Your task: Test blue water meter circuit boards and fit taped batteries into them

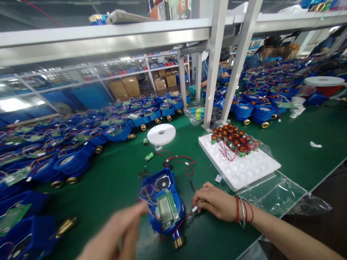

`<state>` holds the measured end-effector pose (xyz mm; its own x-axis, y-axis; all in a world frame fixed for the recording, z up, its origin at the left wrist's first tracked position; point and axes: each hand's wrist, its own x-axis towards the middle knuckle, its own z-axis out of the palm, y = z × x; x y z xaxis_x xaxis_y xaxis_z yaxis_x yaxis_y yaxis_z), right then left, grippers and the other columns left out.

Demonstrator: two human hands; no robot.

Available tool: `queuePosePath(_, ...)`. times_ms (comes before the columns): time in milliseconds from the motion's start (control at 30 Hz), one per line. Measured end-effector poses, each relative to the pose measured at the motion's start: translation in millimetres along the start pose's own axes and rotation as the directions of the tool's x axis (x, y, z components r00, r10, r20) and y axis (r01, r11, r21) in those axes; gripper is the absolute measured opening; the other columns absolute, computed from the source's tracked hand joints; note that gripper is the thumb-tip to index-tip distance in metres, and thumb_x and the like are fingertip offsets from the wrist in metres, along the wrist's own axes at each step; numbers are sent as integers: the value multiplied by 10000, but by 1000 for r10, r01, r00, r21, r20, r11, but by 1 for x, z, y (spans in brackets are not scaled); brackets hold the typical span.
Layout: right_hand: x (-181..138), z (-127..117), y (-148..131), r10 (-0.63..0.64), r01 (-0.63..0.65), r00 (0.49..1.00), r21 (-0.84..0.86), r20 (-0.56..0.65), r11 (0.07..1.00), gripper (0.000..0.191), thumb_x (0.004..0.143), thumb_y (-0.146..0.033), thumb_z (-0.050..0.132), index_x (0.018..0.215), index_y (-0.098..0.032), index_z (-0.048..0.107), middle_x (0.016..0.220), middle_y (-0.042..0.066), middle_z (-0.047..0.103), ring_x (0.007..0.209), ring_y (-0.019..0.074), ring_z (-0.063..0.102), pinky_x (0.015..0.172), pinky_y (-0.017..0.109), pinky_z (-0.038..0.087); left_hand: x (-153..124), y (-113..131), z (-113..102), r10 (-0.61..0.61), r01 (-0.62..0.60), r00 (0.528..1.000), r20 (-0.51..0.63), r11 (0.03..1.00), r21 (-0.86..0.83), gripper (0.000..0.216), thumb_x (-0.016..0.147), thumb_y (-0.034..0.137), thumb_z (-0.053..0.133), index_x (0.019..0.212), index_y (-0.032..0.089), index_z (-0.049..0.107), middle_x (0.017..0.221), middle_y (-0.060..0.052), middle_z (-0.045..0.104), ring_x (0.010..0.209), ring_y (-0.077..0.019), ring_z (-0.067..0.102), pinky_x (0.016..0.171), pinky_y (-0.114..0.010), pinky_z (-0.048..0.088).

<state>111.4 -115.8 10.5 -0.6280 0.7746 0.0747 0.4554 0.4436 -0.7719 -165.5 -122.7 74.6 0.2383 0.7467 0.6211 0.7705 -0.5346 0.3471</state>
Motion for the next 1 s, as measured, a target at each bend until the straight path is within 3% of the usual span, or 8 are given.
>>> queuePosePath(67, 4, -2, 4, -24, 22, 999, -61, -31, 998, 143, 923, -156, 440, 949, -187, 577, 860, 26, 667, 848, 165, 578, 868, 359, 324, 44, -43, 4, -131, 145, 982, 137, 985, -98, 281, 882, 386, 485, 1099, 258, 610, 841, 7, 681, 532, -93, 568, 518, -191, 482)
queuePosePath(167, 5, -3, 4, -52, 49, 997, -42, -54, 998, 144, 913, -185, 462, 982, -193, 589, 957, 49, 640, 936, 184, 552, 883, 358, 350, 98, -90, 42, -32, 144, 903, 428, 962, -233, 293, 876, 382, 478, 1073, 227, 631, 1066, -43, 662, 895, -173, 623, 798, -290, 501)
queuePosePath(233, 1, -2, 3, -44, 44, 994, -6, -96, 999, 175, 907, -199, 466, 1050, -196, 566, 1038, 65, 612, 1005, 197, 525, 901, 365, 364, 116, -103, 75, 97, 106, 804, 587, 948, -302, 259, 853, 339, 524, 1069, 257, 643, 1148, -28, 642, 1053, -188, 580, 944, -344, 439)
queuePosePath(300, -5, 1, 4, 1, 2, 986, 15, -166, 1000, 199, 923, -235, 442, 1091, -197, 542, 1084, 80, 588, 1023, 204, 512, 909, 379, 377, 122, -104, 104, 188, 95, 701, 688, 931, -351, 248, 826, 294, 577, 1063, 261, 646, 1191, -31, 622, 1100, -192, 558, 980, -375, 415)
queuePosePath(400, -12, 5, 11, 114, -103, 958, 53, -263, 993, 217, 952, -294, 391, 1064, -195, 549, 1046, 87, 593, 971, 204, 533, 880, 380, 415, 121, -100, 136, 225, 113, 627, 746, 921, -373, 202, 827, 279, 607, 1005, 189, 646, 1121, -60, 640, 1025, -190, 588, 934, -408, 448)
queuePosePath(533, -11, 6, 19, 206, -179, 924, 110, -323, 978, 218, 954, -306, 393, 1032, -197, 564, 1005, 72, 605, 936, 198, 555, 853, 364, 445, 122, -105, 171, 99, 183, 688, 719, 935, -305, 226, 860, 347, 573, 940, 139, 613, 931, -38, 633, 822, -164, 607, 762, -368, 513)
queuePosePath(700, 1, 7, 20, 221, -189, 905, 124, -364, 974, 203, 944, -289, 411, 1003, -198, 582, 980, 58, 622, 926, 199, 570, 846, 353, 446, 129, -110, 202, -58, 297, 758, 649, 917, -265, 246, 880, 358, 538, 981, 136, 572, 927, -38, 604, 777, -151, 595, 685, -328, 520)
queuePosePath(1000, 9, 23, 29, 233, -200, 917, 133, -324, 971, 189, 923, -246, 429, 959, -192, 607, 903, 41, 647, 838, 184, 595, 766, 305, 455, 125, -113, 198, -41, 397, 722, 690, 842, -366, 258, 883, 343, 540, 1041, 140, 563, 914, -33, 611, 731, -136, 596, 674, -322, 526)
